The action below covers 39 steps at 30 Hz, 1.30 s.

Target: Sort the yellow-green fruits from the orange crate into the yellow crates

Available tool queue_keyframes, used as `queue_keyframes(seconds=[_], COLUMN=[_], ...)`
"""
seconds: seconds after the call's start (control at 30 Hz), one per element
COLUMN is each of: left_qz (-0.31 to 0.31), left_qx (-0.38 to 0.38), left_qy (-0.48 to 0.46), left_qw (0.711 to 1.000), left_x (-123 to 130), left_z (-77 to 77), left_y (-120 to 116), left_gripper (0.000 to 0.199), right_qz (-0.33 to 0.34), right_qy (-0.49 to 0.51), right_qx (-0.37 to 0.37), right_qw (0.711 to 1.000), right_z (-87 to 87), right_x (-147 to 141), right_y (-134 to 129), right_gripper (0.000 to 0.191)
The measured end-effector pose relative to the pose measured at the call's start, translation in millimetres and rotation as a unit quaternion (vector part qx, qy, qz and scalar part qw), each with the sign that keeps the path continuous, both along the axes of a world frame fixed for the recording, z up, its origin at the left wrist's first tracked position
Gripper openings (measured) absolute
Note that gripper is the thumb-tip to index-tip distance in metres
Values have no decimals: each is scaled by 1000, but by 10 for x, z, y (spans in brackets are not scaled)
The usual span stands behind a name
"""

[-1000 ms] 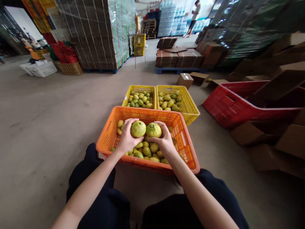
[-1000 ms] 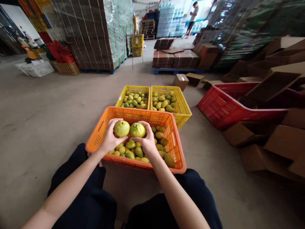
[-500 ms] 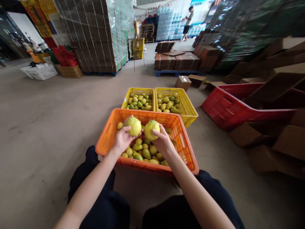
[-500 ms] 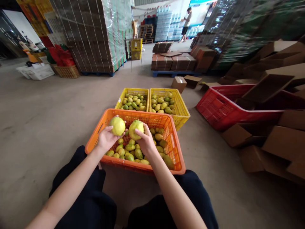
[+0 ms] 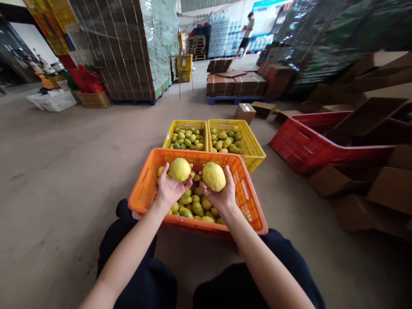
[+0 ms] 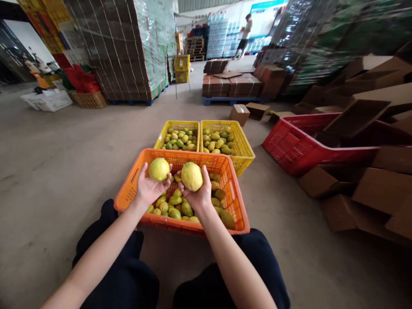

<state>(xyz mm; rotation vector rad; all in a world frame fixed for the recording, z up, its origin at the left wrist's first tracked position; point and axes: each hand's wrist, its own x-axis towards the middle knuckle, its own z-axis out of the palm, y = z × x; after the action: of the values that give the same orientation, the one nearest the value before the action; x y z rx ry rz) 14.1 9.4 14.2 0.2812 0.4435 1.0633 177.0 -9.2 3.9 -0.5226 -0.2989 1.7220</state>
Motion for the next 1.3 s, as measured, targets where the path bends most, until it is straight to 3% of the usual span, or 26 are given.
queue_keyframes(seconds=[0.4, 0.67, 0.9, 1.3], left_qz=[98, 106, 73, 92], left_qx=[-21, -79, -129, -70], left_qy=[-67, -75, -42, 27], left_qw=[993, 988, 988, 993], left_x=[67, 130, 116, -71], left_z=[-65, -13, 7, 85], left_y=[47, 47, 41, 20], left_gripper=[9, 7, 8, 8], right_qz=[-14, -15, -55, -82], right_qy=[23, 1, 28, -13], right_qx=[17, 0, -53, -29], right_qw=[999, 1000, 997, 996], right_z=[-81, -167, -206, -284], right_x=[-72, -127, -125, -151], right_y=[-14, 30, 41, 65], right_gripper=[36, 29, 21, 20])
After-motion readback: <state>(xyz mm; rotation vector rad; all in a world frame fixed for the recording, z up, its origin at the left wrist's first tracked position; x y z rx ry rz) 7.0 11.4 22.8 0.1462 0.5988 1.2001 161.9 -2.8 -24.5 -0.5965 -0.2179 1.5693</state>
